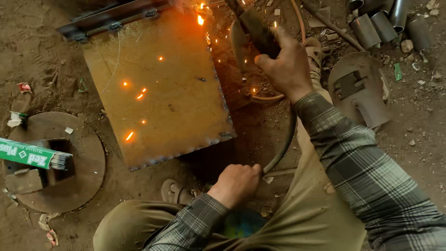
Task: The person positions a rectangular metal plate on the ground and uses a welding torch to join its edges. They repeatedly strike an arc, move the torch along the seam, and add filler rods while sparks and smoke are produced.
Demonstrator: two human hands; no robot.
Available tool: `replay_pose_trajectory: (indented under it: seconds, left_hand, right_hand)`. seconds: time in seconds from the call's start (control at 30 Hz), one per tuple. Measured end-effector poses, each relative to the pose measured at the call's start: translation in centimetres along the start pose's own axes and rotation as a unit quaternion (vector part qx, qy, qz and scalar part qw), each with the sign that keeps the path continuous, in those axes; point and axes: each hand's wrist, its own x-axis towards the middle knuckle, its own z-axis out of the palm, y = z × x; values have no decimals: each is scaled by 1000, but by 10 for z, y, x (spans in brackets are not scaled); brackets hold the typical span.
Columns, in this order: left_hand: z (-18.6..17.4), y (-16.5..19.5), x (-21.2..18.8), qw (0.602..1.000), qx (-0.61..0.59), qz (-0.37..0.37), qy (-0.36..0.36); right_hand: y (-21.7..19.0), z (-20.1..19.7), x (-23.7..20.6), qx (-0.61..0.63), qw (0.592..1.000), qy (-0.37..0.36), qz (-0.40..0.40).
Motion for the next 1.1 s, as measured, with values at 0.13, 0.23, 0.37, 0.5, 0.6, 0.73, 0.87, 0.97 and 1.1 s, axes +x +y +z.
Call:
replay_pose_trajectory:
  seconds: [0.13, 0.23, 0.37, 0.5, 0.6, 0.73, 0.87, 0.97, 1.1]
  left_hand:
    - [2, 7, -4, 999, -4, 17, 36]
    - [1, 9, -7, 998, -18, 22, 51]
    - [-2, 9, -14, 998, -26, 24, 50]
    - [-2, 10, -21, 999, -17, 32, 11]
    - [1, 13, -27, 999, -30, 29, -26]
    - [-1, 12, -33, 999, -40, 9, -12]
    - [-9, 6, -28, 999, -20, 2, 28]
    - [-13, 1, -26, 999, -23, -16, 42]
    - [-10, -1, -25, 999, -23, -16, 46]
  right_hand:
    - [-13, -7, -3, -33, 999, 15, -7]
    - [-19, -9, -4, -29, 999, 18, -12]
    - [-32, -27, -14, 23, 998, 11, 57]
    - [-59, -52, -35, 134, 983, -10, 123]
    - [-72, -57, -49, 177, 979, 11, 104]
    - [-58, -25, -25, 69, 996, 10, 59]
    - [-29, 7, 6, 23, 999, 24, 5]
    - [-16, 19, 11, 60, 998, 20, 22]
    - [-16, 31, 11, 26, 998, 18, 48]
